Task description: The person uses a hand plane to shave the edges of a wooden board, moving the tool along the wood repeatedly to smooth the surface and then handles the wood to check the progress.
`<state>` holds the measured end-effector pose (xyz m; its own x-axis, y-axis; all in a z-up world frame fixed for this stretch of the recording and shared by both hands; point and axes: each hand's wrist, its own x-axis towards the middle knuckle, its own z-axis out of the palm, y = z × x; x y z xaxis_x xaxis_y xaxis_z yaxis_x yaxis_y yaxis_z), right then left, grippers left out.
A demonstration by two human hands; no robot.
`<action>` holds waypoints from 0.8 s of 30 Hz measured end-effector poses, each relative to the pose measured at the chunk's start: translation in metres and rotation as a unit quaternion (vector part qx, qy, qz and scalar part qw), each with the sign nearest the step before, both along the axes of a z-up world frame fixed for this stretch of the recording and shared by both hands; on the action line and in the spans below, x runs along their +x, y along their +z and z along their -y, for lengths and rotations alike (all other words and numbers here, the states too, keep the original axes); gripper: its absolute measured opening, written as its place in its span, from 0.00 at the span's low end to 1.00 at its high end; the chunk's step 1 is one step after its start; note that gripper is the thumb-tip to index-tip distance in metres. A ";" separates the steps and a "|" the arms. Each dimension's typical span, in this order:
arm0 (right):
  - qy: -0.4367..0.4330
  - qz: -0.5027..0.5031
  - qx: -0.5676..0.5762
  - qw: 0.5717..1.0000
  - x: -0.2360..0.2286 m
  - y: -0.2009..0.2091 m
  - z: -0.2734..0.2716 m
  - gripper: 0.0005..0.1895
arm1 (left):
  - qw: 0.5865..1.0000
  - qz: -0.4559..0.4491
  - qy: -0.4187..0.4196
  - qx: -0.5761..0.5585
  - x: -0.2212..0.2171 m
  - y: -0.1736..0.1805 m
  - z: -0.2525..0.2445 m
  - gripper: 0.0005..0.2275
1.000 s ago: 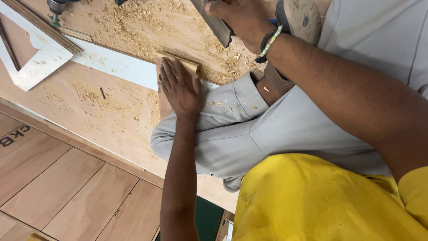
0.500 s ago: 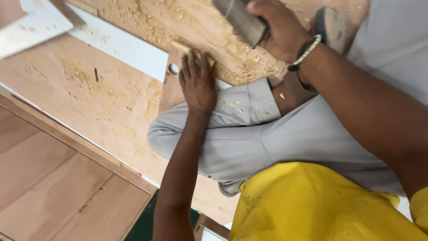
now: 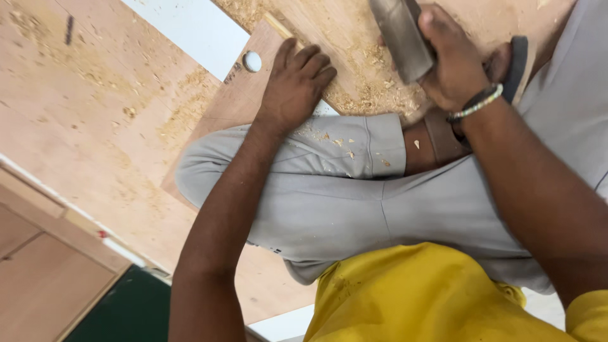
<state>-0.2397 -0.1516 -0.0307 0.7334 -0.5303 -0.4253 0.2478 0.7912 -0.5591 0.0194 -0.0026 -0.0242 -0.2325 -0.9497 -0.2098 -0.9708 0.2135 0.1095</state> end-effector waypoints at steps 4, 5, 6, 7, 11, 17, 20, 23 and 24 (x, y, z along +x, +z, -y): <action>0.042 -0.223 -0.213 0.950 0.005 -0.009 -0.029 0.11 | 0.967 -0.197 0.160 -0.020 0.017 0.010 0.005 0.10; 0.054 -0.227 -0.220 0.947 0.008 -0.010 -0.035 0.11 | 0.933 -0.237 0.266 -0.053 0.027 0.011 0.007 0.10; 0.070 -0.252 -0.260 0.930 0.013 -0.009 -0.042 0.10 | 0.936 -0.152 0.312 -0.064 0.040 0.009 0.016 0.13; 0.088 -0.274 -0.298 0.910 0.019 -0.007 -0.049 0.09 | 0.929 -0.065 0.358 -0.069 0.054 0.007 0.023 0.16; 0.150 -0.295 -0.420 0.845 0.047 0.013 -0.054 0.11 | 0.916 -0.145 0.372 0.040 0.092 0.004 0.025 0.18; 0.188 -0.267 -0.569 0.754 0.071 0.019 -0.061 0.13 | 0.833 -0.207 0.448 0.251 0.101 0.000 0.034 0.15; 0.166 -0.264 -0.573 0.757 0.072 0.008 -0.062 0.12 | 0.892 -0.205 0.386 0.116 0.106 -0.012 0.030 0.15; 0.142 -0.274 -0.576 0.757 0.066 0.005 -0.065 0.09 | 0.893 -0.228 0.383 0.060 0.110 -0.017 0.028 0.13; 0.138 -0.272 -0.575 0.759 0.066 0.008 -0.066 0.08 | 0.885 -0.233 0.394 0.079 0.110 -0.015 0.027 0.12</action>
<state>-0.1741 -0.0856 -0.0231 0.7662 -0.6379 -0.0775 -0.3537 -0.3181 -0.8796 0.1297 -0.0299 -0.0388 0.3940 -0.8225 -0.4101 -0.6526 -0.5646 0.5054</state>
